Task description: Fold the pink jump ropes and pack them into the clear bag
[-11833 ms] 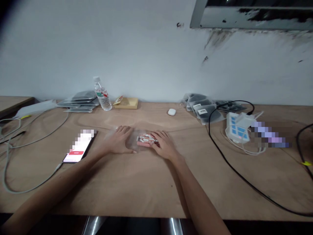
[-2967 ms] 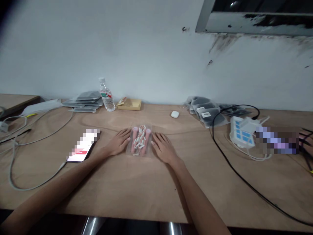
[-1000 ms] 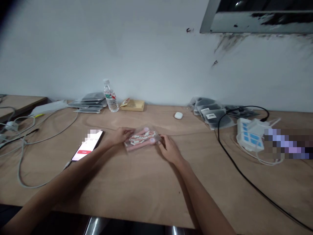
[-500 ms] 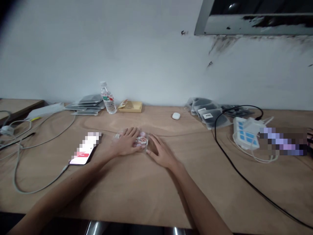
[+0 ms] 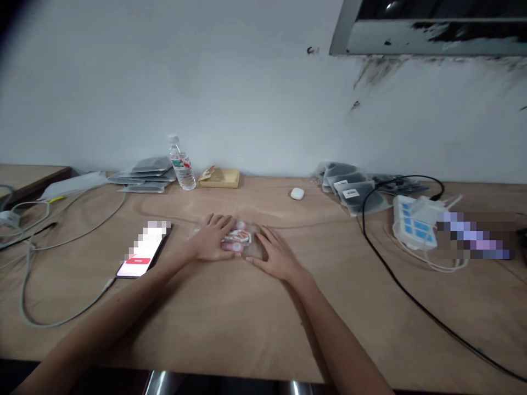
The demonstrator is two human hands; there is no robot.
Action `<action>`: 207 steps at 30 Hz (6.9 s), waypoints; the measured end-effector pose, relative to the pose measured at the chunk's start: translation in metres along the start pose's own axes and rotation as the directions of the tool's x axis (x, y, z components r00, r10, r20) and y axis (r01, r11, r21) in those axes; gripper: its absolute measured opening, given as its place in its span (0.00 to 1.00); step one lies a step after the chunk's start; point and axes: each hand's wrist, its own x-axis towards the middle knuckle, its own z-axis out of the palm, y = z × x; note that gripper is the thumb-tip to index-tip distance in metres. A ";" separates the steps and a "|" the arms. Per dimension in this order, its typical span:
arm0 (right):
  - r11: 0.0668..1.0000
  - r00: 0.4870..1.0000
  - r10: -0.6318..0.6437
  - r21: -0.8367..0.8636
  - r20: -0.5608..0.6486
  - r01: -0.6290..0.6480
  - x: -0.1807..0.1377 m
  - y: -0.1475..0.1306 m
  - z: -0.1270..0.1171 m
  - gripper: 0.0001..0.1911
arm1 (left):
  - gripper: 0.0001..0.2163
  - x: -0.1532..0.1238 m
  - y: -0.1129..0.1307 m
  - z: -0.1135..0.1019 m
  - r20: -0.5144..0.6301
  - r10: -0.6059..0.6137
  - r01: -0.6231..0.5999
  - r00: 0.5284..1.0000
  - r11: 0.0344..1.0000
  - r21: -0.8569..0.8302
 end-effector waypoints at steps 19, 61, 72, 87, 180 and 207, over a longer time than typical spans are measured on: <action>0.997 0.996 -0.054 0.054 0.076 0.050 -0.001 0.010 -0.015 0.35 | 0.35 0.000 0.002 -0.008 -0.012 0.019 -0.020 1.000 0.988 -0.152; 0.958 0.916 0.273 -0.005 -0.294 -0.287 0.000 0.044 -0.019 0.10 | 0.37 0.002 -0.010 -0.006 -0.003 0.042 -0.042 0.999 0.989 -0.140; 0.990 0.991 -0.084 0.105 -0.108 0.095 0.000 0.007 -0.033 0.37 | 0.38 -0.001 -0.012 -0.009 0.011 0.101 -0.099 0.995 0.987 -0.128; 0.993 0.997 -0.069 -0.102 -0.033 0.065 0.004 0.002 -0.020 0.41 | 0.40 -0.002 -0.005 -0.005 0.031 0.136 -0.134 0.990 0.988 -0.075; 0.960 0.991 -0.127 0.247 -0.052 0.136 0.004 -0.013 -0.036 0.38 | 0.27 -0.037 0.004 0.024 -0.053 -0.059 0.040 0.997 0.951 -0.305; 0.979 0.993 -0.105 0.170 -0.054 0.113 0.006 -0.008 -0.033 0.37 | 0.25 -0.031 0.016 0.022 -0.097 -0.089 0.058 0.991 0.957 -0.285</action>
